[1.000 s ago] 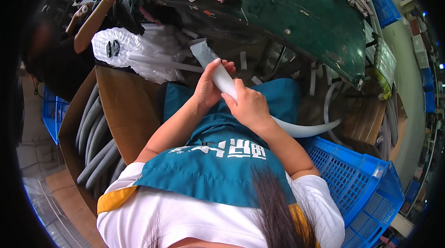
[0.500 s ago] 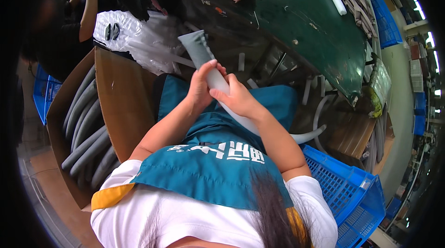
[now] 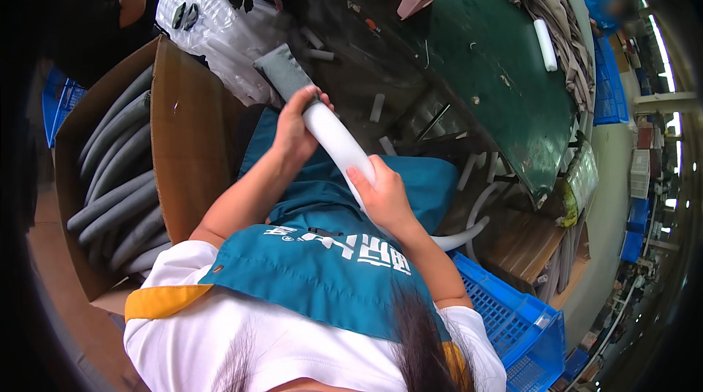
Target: The person slides gray fabric sleeves onto white foam rollers, ties the open ends with string, and trims the excess with scissors. The finished rollers are placed into a cardboard box. The person repeats this process for multiple rollers.
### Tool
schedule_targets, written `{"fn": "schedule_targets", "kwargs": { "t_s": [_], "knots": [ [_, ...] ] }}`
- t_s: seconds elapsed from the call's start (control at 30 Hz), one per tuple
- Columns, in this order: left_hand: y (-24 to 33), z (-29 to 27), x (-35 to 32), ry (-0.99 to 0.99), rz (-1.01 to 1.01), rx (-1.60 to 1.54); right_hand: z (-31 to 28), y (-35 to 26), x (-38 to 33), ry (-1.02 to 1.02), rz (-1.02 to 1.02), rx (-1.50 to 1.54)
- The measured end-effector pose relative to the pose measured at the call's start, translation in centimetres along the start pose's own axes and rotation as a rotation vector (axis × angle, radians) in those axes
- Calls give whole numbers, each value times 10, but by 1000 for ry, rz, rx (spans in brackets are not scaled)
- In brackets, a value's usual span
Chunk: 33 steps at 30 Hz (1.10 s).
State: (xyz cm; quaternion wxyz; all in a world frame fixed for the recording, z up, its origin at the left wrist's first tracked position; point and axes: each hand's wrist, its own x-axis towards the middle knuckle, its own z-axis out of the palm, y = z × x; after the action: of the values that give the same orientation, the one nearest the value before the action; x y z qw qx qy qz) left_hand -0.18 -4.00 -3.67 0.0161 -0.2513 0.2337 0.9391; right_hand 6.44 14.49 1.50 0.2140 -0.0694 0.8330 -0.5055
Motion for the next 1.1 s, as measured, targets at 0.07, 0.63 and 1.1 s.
{"fn": "schedule_targets", "kwargs": {
  "t_s": [0.07,0.63,1.1],
  "knots": [
    [-22,2,-23,-4,-25,155,11,3,12,-11,16,35],
    [-96,-58,4,140,-568,12,33,5,7,-22,195,201],
    [-56,-64,53,275,-351,59,29,60,-10,-13,163,-93]
  ]
}}
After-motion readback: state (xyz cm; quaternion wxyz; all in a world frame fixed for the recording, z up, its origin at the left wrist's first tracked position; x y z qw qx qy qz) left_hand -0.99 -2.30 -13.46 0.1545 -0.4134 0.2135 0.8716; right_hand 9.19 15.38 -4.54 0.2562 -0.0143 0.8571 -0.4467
